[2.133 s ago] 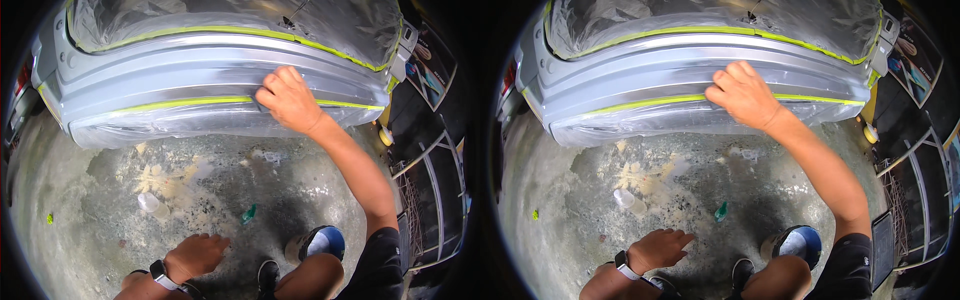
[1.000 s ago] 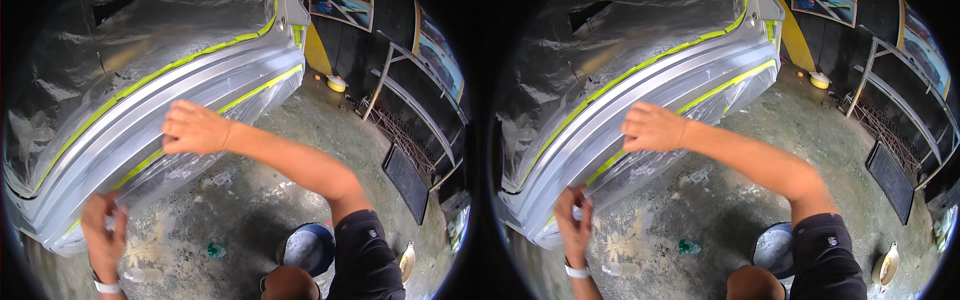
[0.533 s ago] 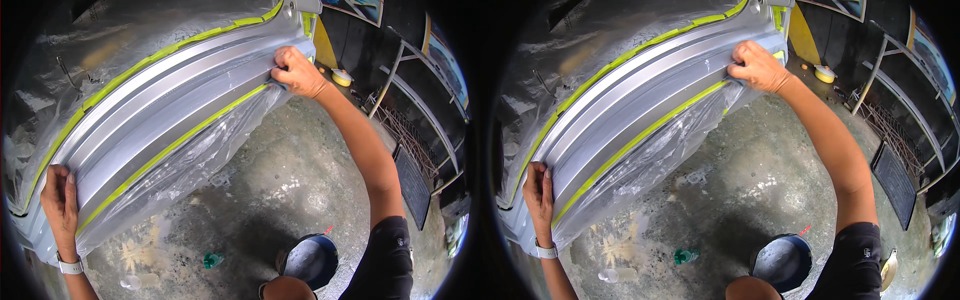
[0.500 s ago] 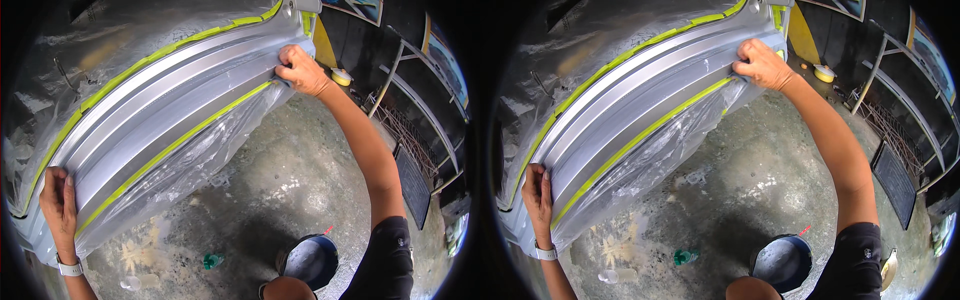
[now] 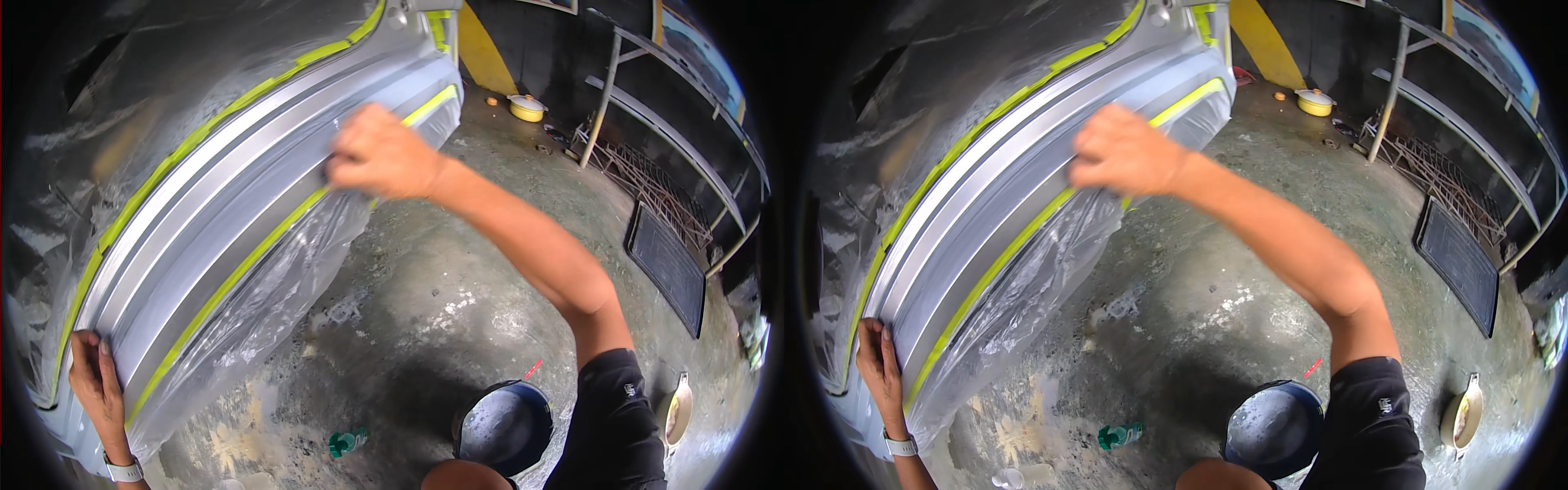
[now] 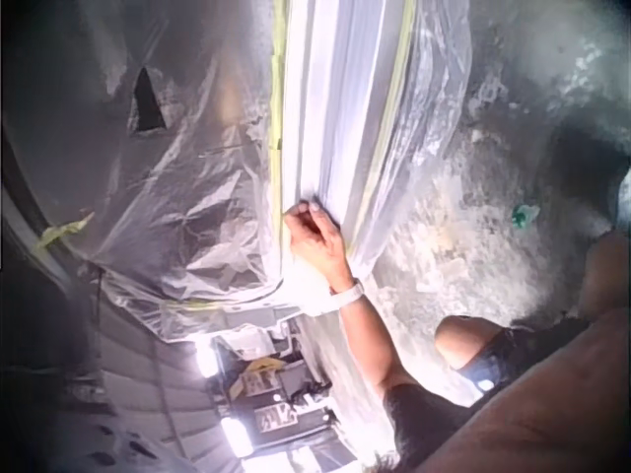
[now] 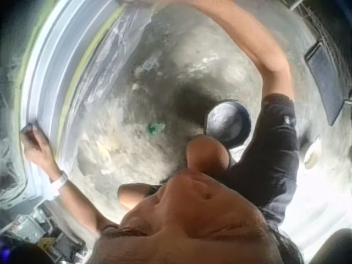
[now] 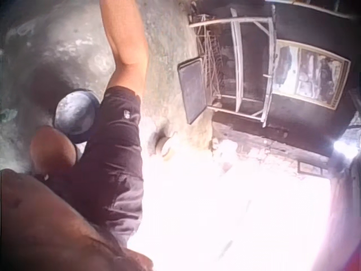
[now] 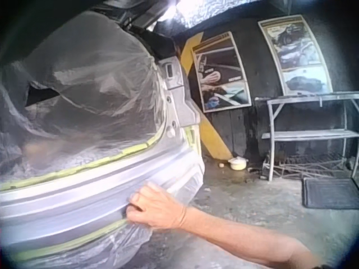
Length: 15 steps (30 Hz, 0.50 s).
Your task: Sanding the bodywork of a car around the rear trunk area after applying masking tape.
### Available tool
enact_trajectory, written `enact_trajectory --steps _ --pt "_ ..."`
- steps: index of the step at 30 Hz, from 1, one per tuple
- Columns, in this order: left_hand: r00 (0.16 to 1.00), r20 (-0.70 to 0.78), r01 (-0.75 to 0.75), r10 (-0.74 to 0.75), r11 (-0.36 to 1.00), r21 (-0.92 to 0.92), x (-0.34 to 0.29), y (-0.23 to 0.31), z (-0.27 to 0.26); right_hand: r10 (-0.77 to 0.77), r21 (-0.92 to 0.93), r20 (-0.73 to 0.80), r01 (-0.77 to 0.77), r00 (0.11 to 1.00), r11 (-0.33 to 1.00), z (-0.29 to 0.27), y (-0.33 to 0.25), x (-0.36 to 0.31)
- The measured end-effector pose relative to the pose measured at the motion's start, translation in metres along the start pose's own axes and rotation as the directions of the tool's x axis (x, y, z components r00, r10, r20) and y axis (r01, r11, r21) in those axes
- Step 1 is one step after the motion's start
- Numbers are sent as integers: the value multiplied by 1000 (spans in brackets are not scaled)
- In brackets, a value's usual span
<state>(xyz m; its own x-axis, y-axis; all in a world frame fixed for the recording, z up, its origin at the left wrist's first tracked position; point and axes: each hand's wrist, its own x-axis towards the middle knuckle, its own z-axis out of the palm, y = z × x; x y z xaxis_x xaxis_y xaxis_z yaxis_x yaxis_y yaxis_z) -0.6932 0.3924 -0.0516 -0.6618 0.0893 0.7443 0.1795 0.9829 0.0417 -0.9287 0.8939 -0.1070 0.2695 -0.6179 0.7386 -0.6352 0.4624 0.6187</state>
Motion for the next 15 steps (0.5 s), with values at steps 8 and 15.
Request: enact_trajectory --steps 8,15 --pt "999 49 4 -3 1000 -10 -1 1 -5 29 -21 140 -26 990 999 -18 40 -24" --pt "1000 14 7 -7 999 -46 0 6 -3 429 -217 223 -384 876 897 -47 62 -77"
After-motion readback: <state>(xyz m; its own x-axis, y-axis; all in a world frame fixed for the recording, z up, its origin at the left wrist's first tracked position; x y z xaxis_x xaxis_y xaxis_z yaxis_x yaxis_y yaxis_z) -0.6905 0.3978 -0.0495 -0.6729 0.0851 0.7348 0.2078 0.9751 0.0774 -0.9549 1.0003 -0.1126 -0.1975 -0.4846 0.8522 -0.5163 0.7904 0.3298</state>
